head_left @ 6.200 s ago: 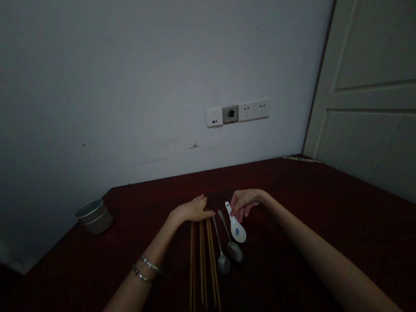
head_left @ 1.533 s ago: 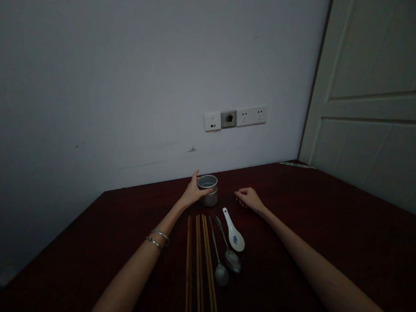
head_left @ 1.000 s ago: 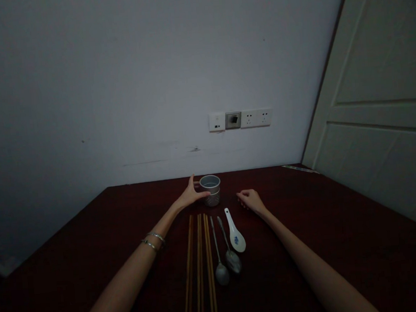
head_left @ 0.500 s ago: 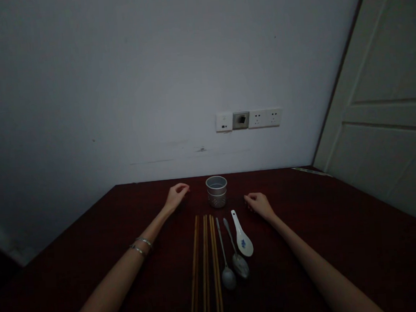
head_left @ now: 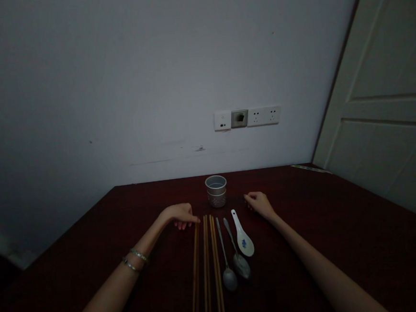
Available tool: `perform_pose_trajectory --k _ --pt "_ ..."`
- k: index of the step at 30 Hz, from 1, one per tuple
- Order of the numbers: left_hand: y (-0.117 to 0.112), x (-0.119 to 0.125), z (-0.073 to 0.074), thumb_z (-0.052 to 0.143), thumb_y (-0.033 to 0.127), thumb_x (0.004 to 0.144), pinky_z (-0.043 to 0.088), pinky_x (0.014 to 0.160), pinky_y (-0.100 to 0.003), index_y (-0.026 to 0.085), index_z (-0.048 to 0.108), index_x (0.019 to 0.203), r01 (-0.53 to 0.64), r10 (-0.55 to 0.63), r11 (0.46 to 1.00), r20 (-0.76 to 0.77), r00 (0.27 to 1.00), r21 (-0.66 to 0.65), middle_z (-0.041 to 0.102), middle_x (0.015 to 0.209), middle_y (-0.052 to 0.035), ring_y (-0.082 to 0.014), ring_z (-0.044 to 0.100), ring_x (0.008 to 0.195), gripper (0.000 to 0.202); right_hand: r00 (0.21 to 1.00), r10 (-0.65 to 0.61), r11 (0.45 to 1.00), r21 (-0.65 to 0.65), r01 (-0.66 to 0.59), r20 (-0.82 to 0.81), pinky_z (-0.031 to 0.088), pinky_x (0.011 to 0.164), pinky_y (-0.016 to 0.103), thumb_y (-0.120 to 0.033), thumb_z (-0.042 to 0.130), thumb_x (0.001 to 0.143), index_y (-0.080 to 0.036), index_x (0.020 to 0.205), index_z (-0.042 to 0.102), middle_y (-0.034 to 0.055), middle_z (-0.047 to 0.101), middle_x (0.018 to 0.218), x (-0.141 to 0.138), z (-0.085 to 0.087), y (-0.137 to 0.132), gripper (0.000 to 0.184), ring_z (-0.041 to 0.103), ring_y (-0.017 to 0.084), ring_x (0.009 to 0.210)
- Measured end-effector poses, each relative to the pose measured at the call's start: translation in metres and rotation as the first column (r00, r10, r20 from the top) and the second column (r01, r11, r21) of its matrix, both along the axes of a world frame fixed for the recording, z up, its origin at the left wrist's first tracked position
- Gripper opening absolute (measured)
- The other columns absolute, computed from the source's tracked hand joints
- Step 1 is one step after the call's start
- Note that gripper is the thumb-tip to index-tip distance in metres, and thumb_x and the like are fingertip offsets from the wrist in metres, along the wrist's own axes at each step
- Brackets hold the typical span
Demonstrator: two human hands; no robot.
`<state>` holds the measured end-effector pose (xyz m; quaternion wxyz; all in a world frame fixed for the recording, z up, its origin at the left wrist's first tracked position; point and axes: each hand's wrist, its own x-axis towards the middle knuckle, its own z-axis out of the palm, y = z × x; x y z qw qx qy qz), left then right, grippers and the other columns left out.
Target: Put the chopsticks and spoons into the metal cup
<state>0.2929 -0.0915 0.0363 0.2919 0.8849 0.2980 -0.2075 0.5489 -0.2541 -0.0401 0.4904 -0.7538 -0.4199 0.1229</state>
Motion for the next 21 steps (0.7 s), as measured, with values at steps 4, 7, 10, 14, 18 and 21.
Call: perform_pose_trajectory --k 4,7,10,14,18,21 --pt "-0.008 0.001 -0.002 0.055 0.043 0.068 0.037 0.036 -0.021 0.014 0.051 0.05 -0.018 0.02 0.999 -0.044 0.999 0.034 0.05 0.037 0.0001 -0.0097 0.044 0.031 0.035 0.999 0.006 1.0 -0.012 -0.007 -0.042 0.035 0.036 0.017 -0.037 0.046 0.072 -0.017 0.052 0.051 -0.0014 0.051 0.042 0.0 0.001 0.001 0.028 0.048 0.009 0.037" --pt "-0.012 0.004 -0.006 0.055 0.04 0.069 0.039 0.038 -0.022 0.014 0.049 0.047 -0.043 0.046 0.997 -0.041 0.998 0.063 0.047 0.034 0.0007 -0.0096 0.043 0.03 0.034 0.998 0.011 1.0 -0.013 -0.012 -0.055 0.036 0.035 0.017 -0.036 0.046 0.072 -0.017 0.053 0.051 -0.0013 0.051 0.043 0.001 0.0 0.002 0.027 0.049 0.009 0.037" --pt "-0.015 0.005 -0.008 0.056 0.035 0.068 0.039 0.038 -0.021 0.014 0.048 0.046 -0.055 0.057 0.996 -0.022 0.998 0.07 0.046 0.034 0.0013 -0.0092 0.043 0.031 0.032 0.998 0.02 1.0 -0.02 -0.021 -0.061 0.036 0.035 0.017 -0.035 0.046 0.072 -0.017 0.053 0.051 -0.0019 0.051 0.042 0.002 -0.001 0.003 0.027 0.048 0.009 0.037" --pt "-0.019 0.006 -0.008 0.054 0.03 0.067 0.038 0.037 -0.021 0.014 0.047 0.044 -0.058 0.059 0.993 -0.007 0.998 0.098 0.045 0.036 0.0018 -0.0087 0.042 0.03 0.028 0.998 0.016 1.0 -0.02 -0.018 -0.065 0.036 0.036 0.018 -0.035 0.046 0.071 -0.017 0.053 0.051 -0.0025 0.05 0.041 0.003 -0.001 0.003 0.027 0.048 0.009 0.037" --pt "-0.018 0.007 -0.012 0.052 0.028 0.066 0.038 0.036 -0.022 0.014 0.046 0.043 -0.083 0.081 0.991 0.023 0.996 0.103 0.046 0.037 0.001 -0.0088 0.042 0.03 0.027 0.997 0.026 0.999 -0.021 -0.028 -0.071 0.036 0.037 0.018 -0.037 0.046 0.071 -0.016 0.055 0.053 -0.0023 0.05 0.042 0.004 -0.003 0.003 0.027 0.048 0.009 0.037" --pt "-0.012 0.008 -0.018 0.052 0.027 0.063 0.039 0.036 -0.022 0.014 0.049 0.046 -0.124 0.121 0.99 0.052 0.991 0.068 0.047 0.038 0.0018 -0.0083 0.041 0.031 0.022 0.997 0.03 0.999 -0.019 -0.031 -0.073 0.036 0.036 0.018 -0.038 0.046 0.072 -0.016 0.055 0.052 -0.0023 0.05 0.042 0.004 -0.004 0.003 0.028 0.048 0.009 0.037"
